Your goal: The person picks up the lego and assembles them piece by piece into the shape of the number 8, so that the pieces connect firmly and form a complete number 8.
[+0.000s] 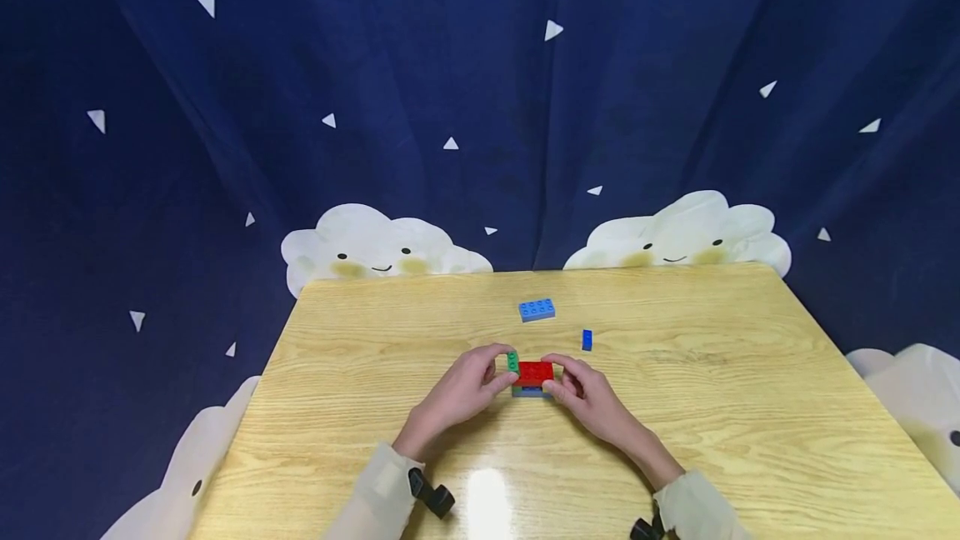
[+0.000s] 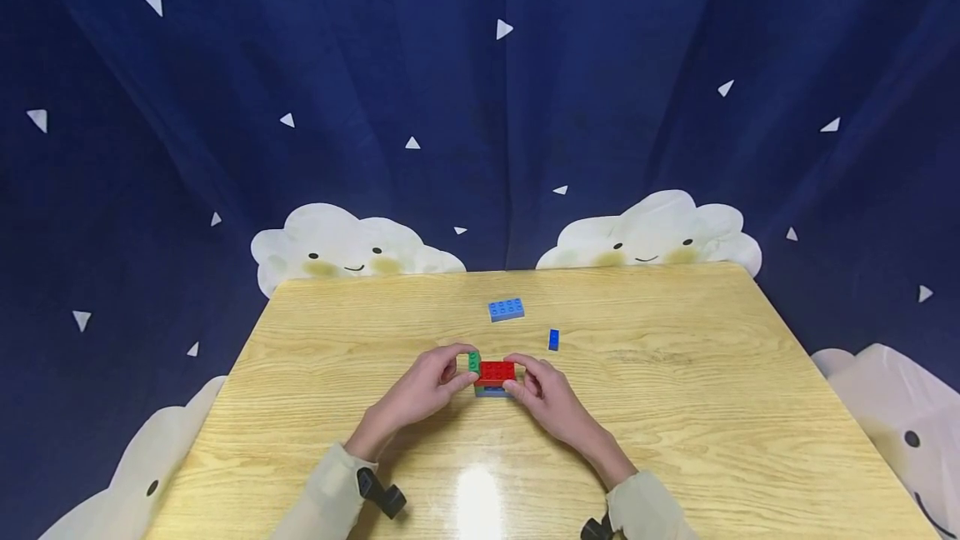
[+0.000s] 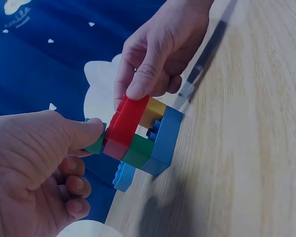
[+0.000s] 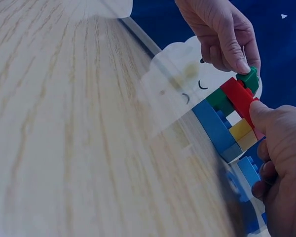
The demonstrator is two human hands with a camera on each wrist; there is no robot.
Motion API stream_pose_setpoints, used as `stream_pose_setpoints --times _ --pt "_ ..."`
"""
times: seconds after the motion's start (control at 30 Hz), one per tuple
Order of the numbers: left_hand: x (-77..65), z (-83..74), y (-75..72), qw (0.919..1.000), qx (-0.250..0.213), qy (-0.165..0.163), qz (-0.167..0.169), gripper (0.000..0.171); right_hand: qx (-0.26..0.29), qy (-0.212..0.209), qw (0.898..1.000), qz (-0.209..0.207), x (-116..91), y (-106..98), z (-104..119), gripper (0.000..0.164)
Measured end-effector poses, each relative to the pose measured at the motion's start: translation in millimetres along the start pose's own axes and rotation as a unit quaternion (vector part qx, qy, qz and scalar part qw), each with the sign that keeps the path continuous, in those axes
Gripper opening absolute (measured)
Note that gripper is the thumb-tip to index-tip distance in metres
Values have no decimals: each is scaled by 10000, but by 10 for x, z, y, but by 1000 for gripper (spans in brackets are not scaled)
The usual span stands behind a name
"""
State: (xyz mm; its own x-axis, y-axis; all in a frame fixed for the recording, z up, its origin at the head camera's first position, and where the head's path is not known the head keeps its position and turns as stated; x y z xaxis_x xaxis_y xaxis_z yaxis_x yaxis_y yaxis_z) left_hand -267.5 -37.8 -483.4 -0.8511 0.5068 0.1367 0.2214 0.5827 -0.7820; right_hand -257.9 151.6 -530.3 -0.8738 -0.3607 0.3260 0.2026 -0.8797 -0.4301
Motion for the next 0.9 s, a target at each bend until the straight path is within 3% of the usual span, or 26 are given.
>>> stream_pose_setpoints --times 0.9 --pt "57 -94 17 9961 802 147 328 43 -32 30 10000 -2 -1 5 31 37"
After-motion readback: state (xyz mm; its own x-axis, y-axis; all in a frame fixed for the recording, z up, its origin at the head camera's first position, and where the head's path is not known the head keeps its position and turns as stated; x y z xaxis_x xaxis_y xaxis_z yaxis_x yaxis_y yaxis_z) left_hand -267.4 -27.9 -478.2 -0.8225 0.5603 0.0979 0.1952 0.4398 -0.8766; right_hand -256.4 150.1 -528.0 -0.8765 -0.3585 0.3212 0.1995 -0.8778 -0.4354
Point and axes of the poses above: each hand's wrist, its own x-axis towards the middle knuckle, its own y-axis out of the palm, z = x × y, the point moved 8 cm from there along x, towards the middle knuckle, and after that the axes turned 6 degrees about x, right-handed, at the moved point
